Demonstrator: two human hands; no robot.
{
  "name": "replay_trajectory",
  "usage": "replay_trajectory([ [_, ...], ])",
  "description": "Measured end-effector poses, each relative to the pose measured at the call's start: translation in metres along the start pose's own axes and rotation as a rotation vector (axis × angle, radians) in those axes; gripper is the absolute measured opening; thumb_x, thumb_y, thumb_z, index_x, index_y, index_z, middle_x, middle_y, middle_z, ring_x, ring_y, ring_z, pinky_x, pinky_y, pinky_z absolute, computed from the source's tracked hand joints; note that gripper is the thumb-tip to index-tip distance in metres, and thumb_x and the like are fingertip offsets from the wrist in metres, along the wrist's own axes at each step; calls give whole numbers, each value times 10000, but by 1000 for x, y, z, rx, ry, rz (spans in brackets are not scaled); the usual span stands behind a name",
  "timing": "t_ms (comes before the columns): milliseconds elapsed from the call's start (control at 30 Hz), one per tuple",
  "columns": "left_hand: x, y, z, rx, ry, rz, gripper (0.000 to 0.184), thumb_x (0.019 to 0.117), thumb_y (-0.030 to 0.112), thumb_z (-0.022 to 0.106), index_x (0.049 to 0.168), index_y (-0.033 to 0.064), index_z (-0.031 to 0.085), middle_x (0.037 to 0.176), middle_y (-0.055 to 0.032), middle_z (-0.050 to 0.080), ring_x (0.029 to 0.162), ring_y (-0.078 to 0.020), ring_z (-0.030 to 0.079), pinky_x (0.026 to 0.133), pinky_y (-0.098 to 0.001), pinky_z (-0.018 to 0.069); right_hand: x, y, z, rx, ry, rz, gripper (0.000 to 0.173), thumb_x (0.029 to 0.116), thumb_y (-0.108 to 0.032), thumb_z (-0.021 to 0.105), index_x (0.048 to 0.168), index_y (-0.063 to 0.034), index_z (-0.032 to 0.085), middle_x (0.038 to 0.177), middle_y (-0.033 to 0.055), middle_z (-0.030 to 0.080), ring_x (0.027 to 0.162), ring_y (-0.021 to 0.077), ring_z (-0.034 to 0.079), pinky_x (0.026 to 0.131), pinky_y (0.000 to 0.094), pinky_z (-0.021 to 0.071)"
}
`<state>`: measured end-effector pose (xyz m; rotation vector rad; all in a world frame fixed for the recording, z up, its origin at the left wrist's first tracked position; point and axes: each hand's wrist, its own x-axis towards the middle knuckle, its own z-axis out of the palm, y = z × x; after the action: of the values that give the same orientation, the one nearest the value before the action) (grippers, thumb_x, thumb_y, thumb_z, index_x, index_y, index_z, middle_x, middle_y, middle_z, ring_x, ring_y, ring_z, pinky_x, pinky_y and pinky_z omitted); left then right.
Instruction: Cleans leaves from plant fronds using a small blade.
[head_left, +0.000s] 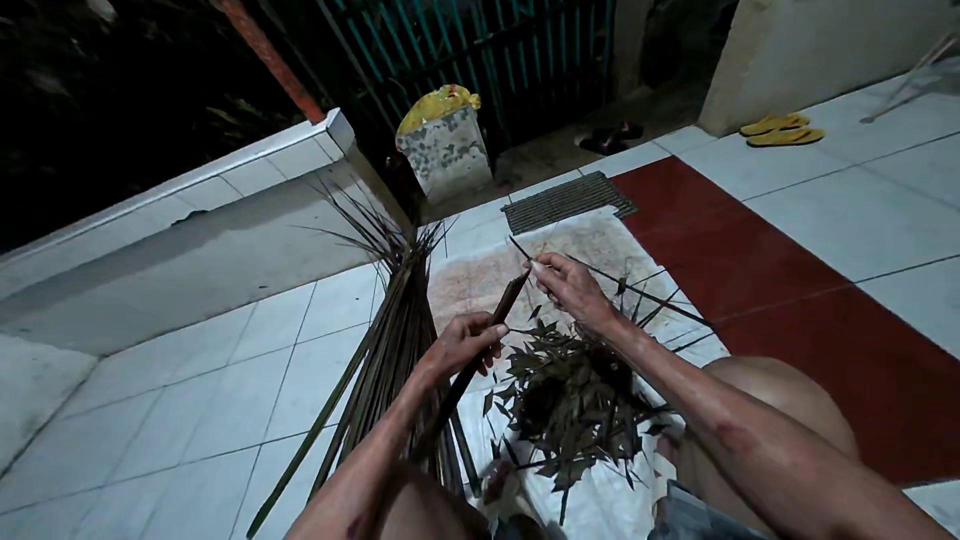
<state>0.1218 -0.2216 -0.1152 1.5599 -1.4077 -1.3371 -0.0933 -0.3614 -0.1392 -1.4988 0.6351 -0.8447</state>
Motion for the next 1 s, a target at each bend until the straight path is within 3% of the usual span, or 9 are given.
replay_trajectory([
  [100,2,-7,-2,6,83,50,319,1078,276,553,1196,15,693,775,-90,695,506,-120,562,452,-245,464,0,4,2,-96,48,28,317,1084,-358,522,1234,-120,666,748,36,578,549,124,478,493,274,410],
  [167,5,-9,-4,65,169,66,301,1075,268,561,1176,30,714,749,-69,696,472,-83,508,435,-222,400,-1,6,5,-231,54,38,352,1083,-385,516,1264,-117,653,750,49,599,570,152,517,529,324,456],
  [267,9,-6,-7,275,332,52,290,1070,312,569,1125,89,746,716,-11,701,487,-74,546,466,-239,442,-7,6,13,-376,6,36,382,1077,-389,523,1343,-140,641,826,75,665,666,192,602,655,413,532],
  [367,12,0,-5,488,430,23,312,1080,347,537,1065,119,749,710,28,695,563,-70,599,583,-278,511,-17,5,24,-438,-47,40,387,1076,-412,513,1353,-177,649,817,67,650,683,197,596,684,431,523],
  [567,17,5,1,726,467,36,305,1073,323,531,1132,128,757,794,-33,724,727,-170,690,772,-426,580,-24,5,35,-440,-145,3,386,1078,-434,482,1337,-224,675,884,66,682,751,191,629,743,442,536],
  [733,15,15,12,867,522,5,296,1060,300,534,956,106,733,759,-65,699,751,-231,693,747,-483,552,-26,2,35,-452,-163,6,380,1083,-419,476,1325,-216,688,895,66,692,768,184,638,751,430,533],
  [1000,19,28,30,1037,592,-37,267,1051,274,520,969,125,725,788,-107,698,812,-312,709,709,-515,548,-32,-10,45,-517,-48,121,376,1087,-425,462,1345,-264,682,915,66,699,812,218,647,779,467,528],
])
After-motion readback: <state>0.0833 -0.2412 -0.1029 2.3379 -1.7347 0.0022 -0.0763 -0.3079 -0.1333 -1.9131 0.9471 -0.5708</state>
